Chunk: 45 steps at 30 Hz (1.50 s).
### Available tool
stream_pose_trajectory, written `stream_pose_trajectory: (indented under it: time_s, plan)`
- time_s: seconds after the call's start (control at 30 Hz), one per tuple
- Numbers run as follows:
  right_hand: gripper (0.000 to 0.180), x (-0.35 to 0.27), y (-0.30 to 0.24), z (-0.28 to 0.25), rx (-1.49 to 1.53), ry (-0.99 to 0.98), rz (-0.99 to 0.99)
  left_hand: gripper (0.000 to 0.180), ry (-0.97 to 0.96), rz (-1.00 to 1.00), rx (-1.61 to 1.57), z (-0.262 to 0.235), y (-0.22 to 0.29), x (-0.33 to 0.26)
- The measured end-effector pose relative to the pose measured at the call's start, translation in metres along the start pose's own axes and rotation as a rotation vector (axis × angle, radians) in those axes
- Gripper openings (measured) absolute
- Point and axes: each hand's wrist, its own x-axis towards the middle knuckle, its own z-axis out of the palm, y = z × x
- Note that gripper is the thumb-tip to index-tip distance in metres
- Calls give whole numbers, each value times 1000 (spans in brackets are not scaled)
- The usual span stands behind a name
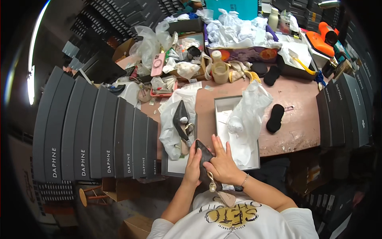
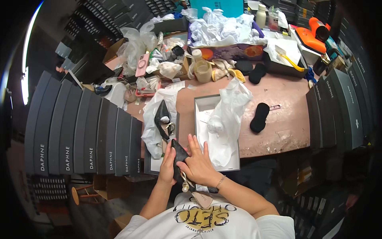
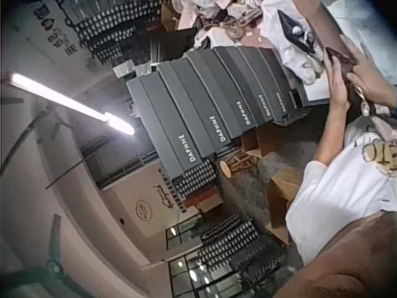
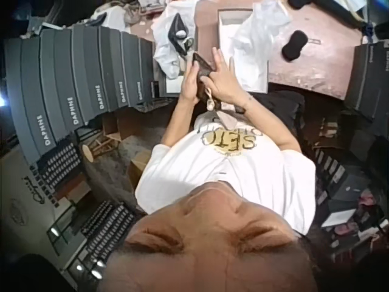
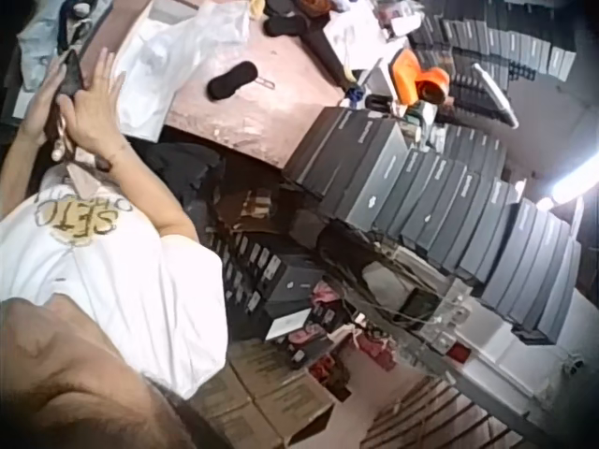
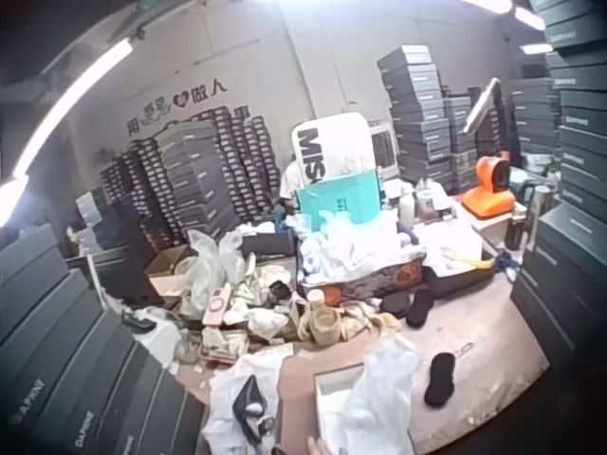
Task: The recorder is inspecting, cleaning, and packing women's high-heeled shoes into boxes.
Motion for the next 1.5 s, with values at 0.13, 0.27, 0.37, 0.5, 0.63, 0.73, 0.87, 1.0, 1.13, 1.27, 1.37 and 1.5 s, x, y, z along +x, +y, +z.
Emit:
stream_pose_trajectory:
  time_s: [0.13, 0.27, 0.37, 0.5, 0.63, 0.73, 0.87, 1.0, 1.13, 1.27, 1.37, 1.5]
  plan:
    - [63, 3, 5, 10, 133, 118, 59, 49, 35, 22, 8, 8, -9, 6]
    - [72, 16, 4, 5, 52, -5, 84, 57, 134, 73, 60, 0, -13, 9]
    - [76, 20, 10, 22, 61, 91, -4, 55, 99, 203, 201, 1, -7, 8]
    - [74, 5, 19, 7, -5, 75, -91, 53, -16, 172, 176, 6, -12, 10]
    - [64, 22, 11, 15, 588, 144, -8, 52, 30, 107, 39, 4, -6, 15]
    - [63, 40, 12, -2, 261, 22, -96, 52, 104, 338, 260, 7, 1, 18]
    - [78, 29, 8, -22, -52, -160, -146, 51, 93, 198, 42, 5, -12, 14]
    - [65, -1, 3, -19, -102, -26, -95, 54, 14, 167, 30, 21, -8, 3]
    - [73, -13, 2, -8, 224, 94, 17, 57, 47, 256, 221, 19, -25, -4]
    - [75, 2, 3, -4, 352, 31, 37, 58, 44, 231, 163, 22, -11, -2]
    - [76, 0, 4, -13, 221, -21, -50, 57, 13, 183, 65, 19, -13, -4]
    - [77, -2, 11, -16, 102, 8, -159, 54, -19, 55, -21, 22, -17, -9]
